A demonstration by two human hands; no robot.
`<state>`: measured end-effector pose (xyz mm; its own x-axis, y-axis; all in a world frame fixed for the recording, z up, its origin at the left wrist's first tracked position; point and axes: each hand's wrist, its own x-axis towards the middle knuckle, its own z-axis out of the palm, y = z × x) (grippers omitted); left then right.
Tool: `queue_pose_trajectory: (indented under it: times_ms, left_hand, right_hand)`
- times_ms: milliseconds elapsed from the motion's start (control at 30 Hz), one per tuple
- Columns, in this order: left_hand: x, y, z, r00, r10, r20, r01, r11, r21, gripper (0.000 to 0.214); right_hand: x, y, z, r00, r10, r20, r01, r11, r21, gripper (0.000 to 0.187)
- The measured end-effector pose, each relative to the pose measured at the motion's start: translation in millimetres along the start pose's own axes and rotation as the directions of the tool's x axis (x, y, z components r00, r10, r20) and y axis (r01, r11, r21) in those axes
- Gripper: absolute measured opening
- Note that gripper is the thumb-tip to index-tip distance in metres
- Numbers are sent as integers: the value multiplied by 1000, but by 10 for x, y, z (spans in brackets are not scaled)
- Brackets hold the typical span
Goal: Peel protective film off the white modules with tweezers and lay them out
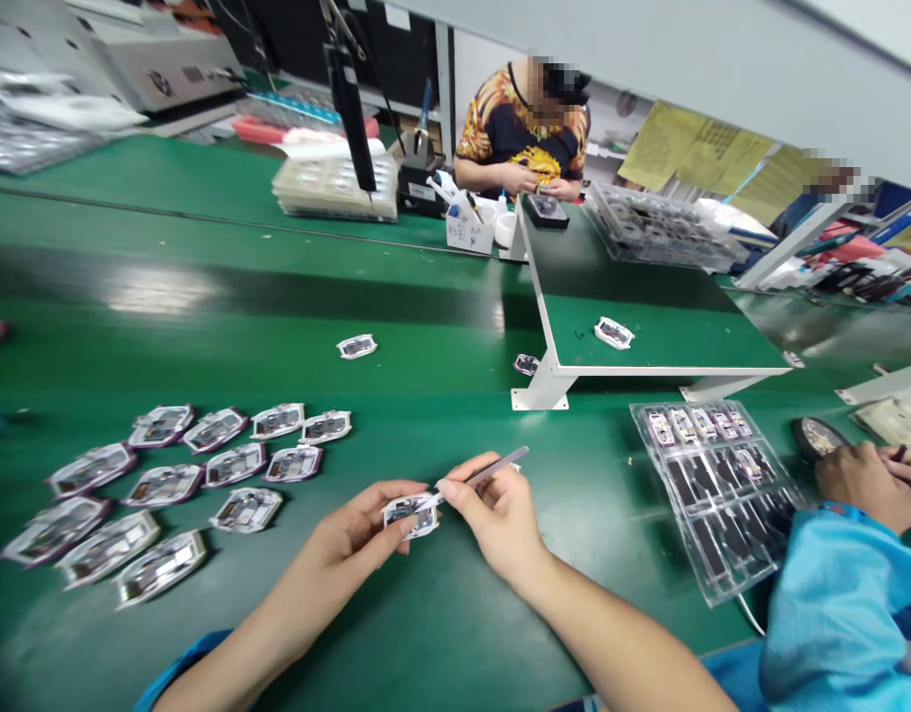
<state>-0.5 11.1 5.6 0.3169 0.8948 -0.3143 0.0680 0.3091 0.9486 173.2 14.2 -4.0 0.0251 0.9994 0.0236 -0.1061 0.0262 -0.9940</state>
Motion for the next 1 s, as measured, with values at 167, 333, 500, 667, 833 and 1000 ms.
queue_pose_trajectory:
  times_ms: [167, 333, 500, 667, 833, 1000]
  left_hand:
    - [-16, 24, 11, 1000, -4, 14, 4, 1000, -8, 32]
    - [-13, 39, 10, 1000, -19, 21, 20, 999, -44, 35]
    - [-9, 26, -2, 999, -31, 15, 32, 998, -57, 39]
    - [-10, 33, 4, 999, -42, 20, 44, 998, -55, 40]
    - [-22, 66, 7, 1000, -15, 0, 15, 999, -31, 37]
    - [-22, 54, 10, 1000, 12, -18, -13, 999, -30, 35]
  right_hand:
    - [-10, -10, 7, 999, -37, -21, 37, 999, 6, 18]
    - [-25, -27, 18, 996, -93, -17, 94, 995, 36, 16]
    - [-32, -29, 12, 989, -150, 15, 149, 988, 41, 9]
    - [-36, -42, 10, 983, -180, 25, 180, 984, 10, 9]
    - [-41, -58, 11, 980, -197, 24, 197, 980, -27, 12]
    - [-47, -54, 11, 972, -231, 36, 233, 971, -50, 8]
